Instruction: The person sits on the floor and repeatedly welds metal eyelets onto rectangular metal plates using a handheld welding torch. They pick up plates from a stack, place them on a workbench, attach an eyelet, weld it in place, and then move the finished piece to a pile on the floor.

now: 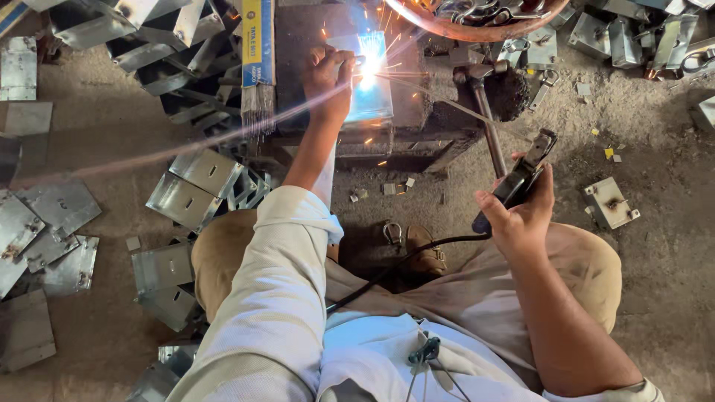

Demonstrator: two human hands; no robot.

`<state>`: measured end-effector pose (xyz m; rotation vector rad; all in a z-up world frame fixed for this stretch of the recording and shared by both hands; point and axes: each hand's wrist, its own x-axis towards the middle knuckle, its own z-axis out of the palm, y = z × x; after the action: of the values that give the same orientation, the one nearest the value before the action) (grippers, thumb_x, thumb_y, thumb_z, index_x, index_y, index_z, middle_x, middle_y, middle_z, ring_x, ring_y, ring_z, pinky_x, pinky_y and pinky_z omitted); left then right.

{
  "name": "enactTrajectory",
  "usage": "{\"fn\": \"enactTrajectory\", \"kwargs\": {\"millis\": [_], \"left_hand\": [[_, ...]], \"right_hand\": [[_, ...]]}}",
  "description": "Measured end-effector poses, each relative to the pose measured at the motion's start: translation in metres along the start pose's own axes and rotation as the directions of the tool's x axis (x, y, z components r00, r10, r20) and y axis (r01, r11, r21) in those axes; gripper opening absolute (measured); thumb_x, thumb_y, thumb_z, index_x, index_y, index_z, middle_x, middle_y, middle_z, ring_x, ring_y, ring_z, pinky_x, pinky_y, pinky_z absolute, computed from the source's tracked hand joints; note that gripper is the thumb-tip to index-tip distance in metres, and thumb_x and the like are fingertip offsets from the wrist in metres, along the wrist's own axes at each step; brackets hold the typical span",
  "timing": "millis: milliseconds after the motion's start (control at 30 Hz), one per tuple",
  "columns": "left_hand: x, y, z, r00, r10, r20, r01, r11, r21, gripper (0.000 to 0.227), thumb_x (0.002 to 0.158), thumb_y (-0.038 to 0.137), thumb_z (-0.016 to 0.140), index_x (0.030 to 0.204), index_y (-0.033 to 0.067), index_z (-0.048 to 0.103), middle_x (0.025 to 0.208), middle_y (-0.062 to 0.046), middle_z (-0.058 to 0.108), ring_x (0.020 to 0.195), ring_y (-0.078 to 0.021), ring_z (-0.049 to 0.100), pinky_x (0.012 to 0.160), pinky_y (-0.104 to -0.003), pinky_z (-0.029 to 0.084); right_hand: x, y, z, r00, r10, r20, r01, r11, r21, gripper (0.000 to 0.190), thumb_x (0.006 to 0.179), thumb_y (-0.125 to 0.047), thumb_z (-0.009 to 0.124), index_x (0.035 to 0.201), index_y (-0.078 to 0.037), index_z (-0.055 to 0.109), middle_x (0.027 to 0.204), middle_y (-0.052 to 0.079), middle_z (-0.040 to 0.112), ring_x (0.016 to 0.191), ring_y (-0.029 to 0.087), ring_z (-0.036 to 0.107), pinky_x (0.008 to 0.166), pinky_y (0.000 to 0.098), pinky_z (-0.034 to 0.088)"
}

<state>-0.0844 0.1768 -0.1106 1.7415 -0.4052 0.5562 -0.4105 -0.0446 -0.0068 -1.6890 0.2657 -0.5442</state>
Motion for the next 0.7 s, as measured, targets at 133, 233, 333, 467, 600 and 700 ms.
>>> {"fn": "enactTrajectory", "kwargs": {"millis": [133, 233, 333, 467, 600, 700], "left_hand": [[-0.002, 0.004, -0.001, 0.998, 0.062, -0.034, -0.059, 0.995, 0.082, 0.004, 0.091, 0.013, 0.079, 0.094, 0.011, 0.079, 0.104, -0.006, 0.062, 0.098, -0.0232, 0.064, 0.084, -0.038, 0.058], [0.001, 0.004, -0.003, 1.0, 0.012, 0.013, -0.013, 1.0, 0.029, 0.004, 0.092, 0.014, 0.076, 0.095, 0.0137, 0.079, 0.107, -0.004, 0.062, 0.1, -0.0222, 0.066, 0.086, -0.038, 0.057], [0.001, 0.002, -0.001, 0.993, -0.096, 0.066, 0.098, 0.995, -0.028, 0.004, 0.092, 0.016, 0.074, 0.094, 0.0167, 0.077, 0.11, -0.003, 0.06, 0.102, -0.023, 0.067, 0.085, -0.035, 0.056], [-0.001, -0.004, -0.002, 0.997, 0.081, -0.015, -0.077, 0.978, 0.193, 0.007, 0.088, 0.012, 0.08, 0.095, 0.0147, 0.078, 0.108, -0.006, 0.065, 0.108, -0.0283, 0.062, 0.096, -0.04, 0.049], [0.0, -0.002, -0.004, 1.0, 0.019, -0.008, -0.015, 0.952, 0.306, 0.01, 0.086, 0.011, 0.082, 0.089, 0.0097, 0.073, 0.109, -0.006, 0.062, 0.109, -0.028, 0.058, 0.094, -0.041, 0.047], [-0.004, 0.001, -0.003, 0.993, 0.114, -0.036, -0.107, 0.981, 0.164, 0.008, 0.089, 0.012, 0.083, 0.095, 0.0167, 0.08, 0.111, -0.004, 0.06, 0.111, -0.0262, 0.056, 0.101, -0.04, 0.049]], "right_hand": [[0.0, 0.002, 0.002, 0.999, 0.03, -0.022, -0.029, 0.999, 0.015, 0.067, 0.083, -0.008, 0.084, 0.14, -0.008, 0.05, 0.096, -0.003, 0.056, 0.083, 0.005, 0.054, 0.075, 0.0201, 0.047], [0.0, 0.0, 0.002, 0.999, 0.035, -0.014, -0.035, 0.999, 0.013, 0.066, 0.082, -0.006, 0.083, 0.14, -0.008, 0.05, 0.095, -0.003, 0.056, 0.082, 0.004, 0.054, 0.074, 0.02, 0.047], [0.0, -0.001, 0.003, 0.999, 0.041, -0.001, -0.041, 0.998, 0.05, 0.066, 0.082, -0.004, 0.083, 0.14, -0.008, 0.049, 0.094, -0.003, 0.056, 0.081, 0.004, 0.053, 0.072, 0.0199, 0.045], [0.0, -0.002, 0.005, 0.998, 0.066, -0.018, -0.065, 0.996, 0.059, 0.065, 0.083, -0.004, 0.083, 0.138, -0.008, 0.05, 0.092, -0.003, 0.055, 0.078, 0.005, 0.052, 0.071, 0.0207, 0.045], [0.001, -0.009, 0.004, 0.998, 0.0, -0.06, -0.001, 1.0, -0.005, 0.064, 0.084, -0.009, 0.083, 0.138, -0.007, 0.049, 0.094, -0.002, 0.059, 0.082, 0.007, 0.057, 0.076, 0.0226, 0.049], [0.005, -0.014, 0.001, 0.997, 0.017, -0.073, -0.017, 1.0, 0.008, 0.067, 0.081, -0.014, 0.086, 0.136, -0.007, 0.049, 0.094, -0.002, 0.058, 0.081, 0.008, 0.057, 0.072, 0.0233, 0.048]]}}
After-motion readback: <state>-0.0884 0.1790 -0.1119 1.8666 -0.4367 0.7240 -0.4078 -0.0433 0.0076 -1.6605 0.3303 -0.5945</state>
